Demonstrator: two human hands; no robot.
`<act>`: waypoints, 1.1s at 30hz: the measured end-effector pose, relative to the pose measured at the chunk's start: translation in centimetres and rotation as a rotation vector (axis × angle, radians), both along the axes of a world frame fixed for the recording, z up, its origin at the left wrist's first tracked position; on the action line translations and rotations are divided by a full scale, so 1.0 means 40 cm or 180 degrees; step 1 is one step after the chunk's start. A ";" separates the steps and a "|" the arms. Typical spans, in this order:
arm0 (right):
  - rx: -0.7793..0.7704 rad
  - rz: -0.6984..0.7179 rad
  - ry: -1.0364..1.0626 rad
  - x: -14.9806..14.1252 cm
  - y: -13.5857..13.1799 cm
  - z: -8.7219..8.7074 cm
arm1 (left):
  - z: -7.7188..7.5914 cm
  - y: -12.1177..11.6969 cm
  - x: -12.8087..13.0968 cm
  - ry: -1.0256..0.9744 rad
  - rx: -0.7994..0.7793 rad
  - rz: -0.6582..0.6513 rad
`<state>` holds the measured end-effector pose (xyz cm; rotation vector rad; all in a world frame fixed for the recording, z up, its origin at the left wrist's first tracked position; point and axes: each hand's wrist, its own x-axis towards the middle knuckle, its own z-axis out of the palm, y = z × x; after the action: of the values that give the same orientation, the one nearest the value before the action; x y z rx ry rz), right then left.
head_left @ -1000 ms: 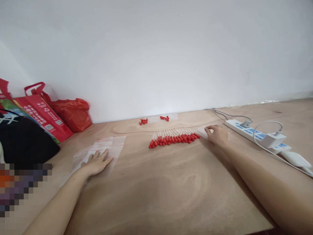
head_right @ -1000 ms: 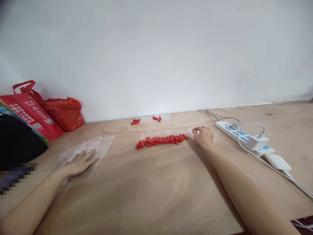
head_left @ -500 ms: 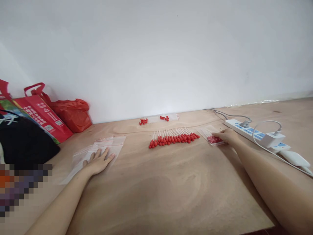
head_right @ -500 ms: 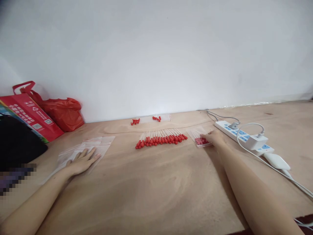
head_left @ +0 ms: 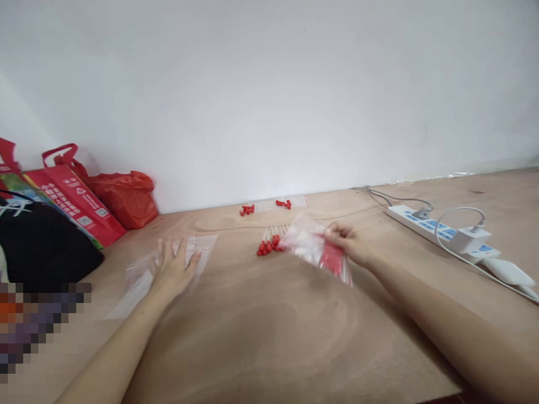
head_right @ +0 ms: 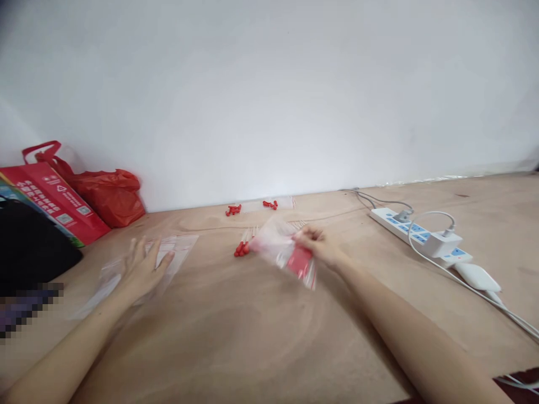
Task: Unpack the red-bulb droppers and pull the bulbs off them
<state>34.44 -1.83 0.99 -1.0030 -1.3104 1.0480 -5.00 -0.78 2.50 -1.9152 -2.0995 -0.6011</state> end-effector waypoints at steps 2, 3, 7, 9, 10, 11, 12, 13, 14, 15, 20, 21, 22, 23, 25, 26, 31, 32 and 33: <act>-0.0167 0.0864 -0.0198 -0.079 -0.025 -0.011 | 0.002 -0.025 0.060 -0.0251 0.0311 -0.0954; -0.0261 0.1158 -0.0247 -0.109 -0.035 -0.019 | 0.000 -0.043 0.092 -0.0357 0.0372 -0.1440; -0.0491 0.1648 -0.0450 -0.171 -0.045 -0.047 | -0.019 -0.120 0.208 -0.0300 -0.0202 -0.2992; -0.0363 0.1562 -0.0540 -0.177 -0.040 -0.056 | -0.030 -0.146 0.243 -0.0197 -0.0506 -0.3528; -0.0259 0.1435 -0.0553 -0.177 -0.037 -0.059 | -0.033 -0.154 0.255 -0.0128 -0.0686 -0.3663; -0.0159 0.1259 -0.0541 -0.174 -0.033 -0.061 | -0.035 -0.158 0.262 -0.0054 -0.0881 -0.3717; -0.0076 0.1050 -0.0512 -0.170 -0.029 -0.062 | -0.035 -0.160 0.266 0.0016 -0.1080 -0.3696; -0.0015 0.0830 -0.0501 -0.164 -0.026 -0.063 | -0.034 -0.161 0.268 0.0076 -0.1266 -0.3622; 0.0024 0.0626 -0.0539 -0.155 -0.024 -0.064 | -0.033 -0.161 0.269 0.0118 -0.1410 -0.3529; 0.0041 0.0451 -0.0653 -0.144 -0.024 -0.064 | -0.031 -0.161 0.269 0.0136 -0.1498 -0.3435; -0.0084 -0.0007 -0.1956 -0.076 -0.050 -0.061 | -0.030 -0.167 0.269 0.0061 -0.1525 -0.2977; -0.0156 0.0053 -0.2129 -0.065 -0.058 -0.060 | -0.032 -0.168 0.269 0.0039 -0.1505 -0.2877; -0.0231 0.0161 -0.2230 -0.058 -0.065 -0.060 | -0.034 -0.168 0.270 0.0026 -0.1484 -0.2797; -0.0304 0.0285 -0.2277 -0.054 -0.073 -0.060 | -0.036 -0.168 0.270 0.0016 -0.1457 -0.2741; -0.0440 0.0494 -0.2276 -0.057 -0.085 -0.059 | -0.039 -0.166 0.270 0.0008 -0.1406 -0.2699; -0.0509 0.0567 -0.2250 -0.062 -0.089 -0.058 | -0.040 -0.165 0.271 0.0007 -0.1389 -0.2697; -0.0742 0.0626 -0.2130 -0.097 -0.106 -0.051 | -0.041 -0.166 0.272 0.0014 -0.1359 -0.2692; -0.0755 0.0579 -0.2134 -0.102 -0.108 -0.050 | -0.041 -0.167 0.270 0.0014 -0.1333 -0.2701; -0.0762 0.0537 -0.2139 -0.106 -0.110 -0.048 | -0.041 -0.168 0.269 0.0012 -0.1302 -0.2716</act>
<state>30.21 -6.25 -0.94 -1.5298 -1.8640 1.0502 5.76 -7.51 0.85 -3.0423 -1.3840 -0.3002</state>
